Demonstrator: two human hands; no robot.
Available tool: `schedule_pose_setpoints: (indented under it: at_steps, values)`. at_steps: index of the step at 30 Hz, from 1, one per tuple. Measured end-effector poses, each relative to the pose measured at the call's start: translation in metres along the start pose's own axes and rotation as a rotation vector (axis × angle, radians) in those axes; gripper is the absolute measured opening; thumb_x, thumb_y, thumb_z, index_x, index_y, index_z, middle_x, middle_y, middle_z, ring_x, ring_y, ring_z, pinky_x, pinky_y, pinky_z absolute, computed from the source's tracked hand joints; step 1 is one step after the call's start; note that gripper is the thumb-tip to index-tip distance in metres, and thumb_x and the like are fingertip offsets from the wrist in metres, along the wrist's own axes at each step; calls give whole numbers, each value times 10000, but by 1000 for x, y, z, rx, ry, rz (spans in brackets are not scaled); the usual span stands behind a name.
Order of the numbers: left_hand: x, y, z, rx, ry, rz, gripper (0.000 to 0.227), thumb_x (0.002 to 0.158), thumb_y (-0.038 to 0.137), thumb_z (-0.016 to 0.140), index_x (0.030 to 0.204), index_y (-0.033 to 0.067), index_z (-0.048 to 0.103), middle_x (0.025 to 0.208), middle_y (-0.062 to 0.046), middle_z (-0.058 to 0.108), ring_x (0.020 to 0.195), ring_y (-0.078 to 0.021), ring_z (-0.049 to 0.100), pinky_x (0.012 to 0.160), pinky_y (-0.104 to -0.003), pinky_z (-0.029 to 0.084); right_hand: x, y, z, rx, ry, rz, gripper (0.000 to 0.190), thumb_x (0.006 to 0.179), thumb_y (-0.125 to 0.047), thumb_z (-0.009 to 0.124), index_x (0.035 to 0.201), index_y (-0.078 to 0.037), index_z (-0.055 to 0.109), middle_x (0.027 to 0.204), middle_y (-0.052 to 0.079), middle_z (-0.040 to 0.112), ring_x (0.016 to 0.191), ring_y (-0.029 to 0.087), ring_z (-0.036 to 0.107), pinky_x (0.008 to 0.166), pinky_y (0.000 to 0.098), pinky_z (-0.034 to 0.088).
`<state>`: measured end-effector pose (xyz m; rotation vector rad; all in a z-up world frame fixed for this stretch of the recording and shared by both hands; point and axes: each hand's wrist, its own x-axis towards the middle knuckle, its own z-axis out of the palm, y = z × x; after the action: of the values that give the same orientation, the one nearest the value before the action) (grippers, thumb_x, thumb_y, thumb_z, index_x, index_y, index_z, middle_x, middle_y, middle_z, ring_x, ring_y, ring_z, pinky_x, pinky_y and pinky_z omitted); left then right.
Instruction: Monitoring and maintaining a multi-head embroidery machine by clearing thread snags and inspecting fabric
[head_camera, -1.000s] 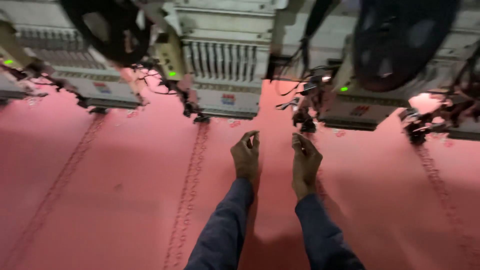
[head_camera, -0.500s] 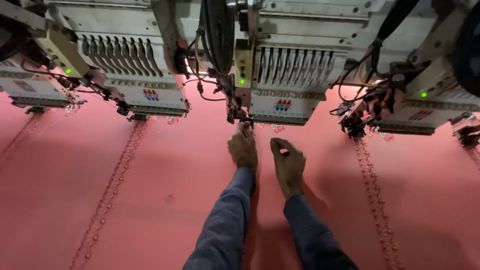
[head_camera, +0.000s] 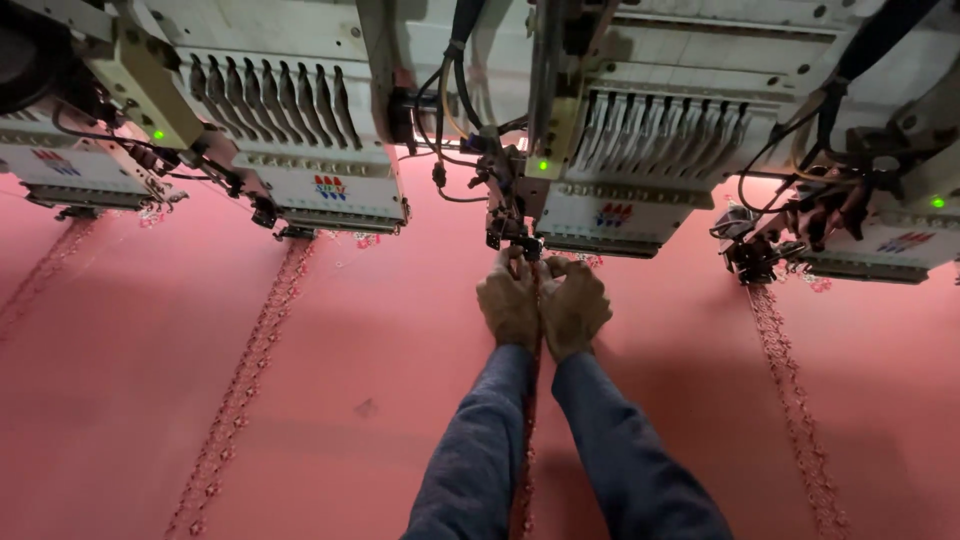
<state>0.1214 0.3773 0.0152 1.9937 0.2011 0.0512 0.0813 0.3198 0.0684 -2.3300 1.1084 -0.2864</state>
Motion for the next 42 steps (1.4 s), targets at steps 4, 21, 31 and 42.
schedule_pose_setpoints:
  at_steps: [4, 21, 31, 42]
  values:
    - [4, -1, -6, 9, 37, 29, 180, 971, 392, 550, 1094, 367, 679, 745, -148, 762, 889, -390, 757, 840, -544, 612, -17, 5, -2, 195, 42, -79, 237, 853, -519, 767, 1020, -353, 798, 973, -46, 777, 970, 365, 744, 929, 621, 555]
    - [9, -19, 8, 508, -38, 173, 416, 934, 654, 516, 1070, 287, 660, 769, -136, 744, 824, -413, 763, 740, -555, 623, -34, 21, -2, 541, 211, -13, 168, 886, -315, 745, 990, -208, 821, 883, 67, 782, 812, 363, 744, 827, 511, 556]
    - [23, -68, 60, 557, 577, 755, 379, 972, 536, 578, 1015, 164, 637, 663, -50, 568, 564, -367, 682, 538, -543, 564, -46, 33, -4, 529, 284, -52, 88, 864, -251, 771, 917, -192, 809, 823, 49, 747, 729, 271, 754, 793, 416, 579]
    - [4, -17, -9, 482, -234, 276, 262, 963, 478, 547, 1088, 314, 710, 844, -134, 758, 904, -425, 761, 801, -544, 599, -26, 27, -12, 518, 11, -1, 266, 897, -406, 711, 1031, -209, 830, 950, 50, 805, 872, 317, 772, 815, 452, 590]
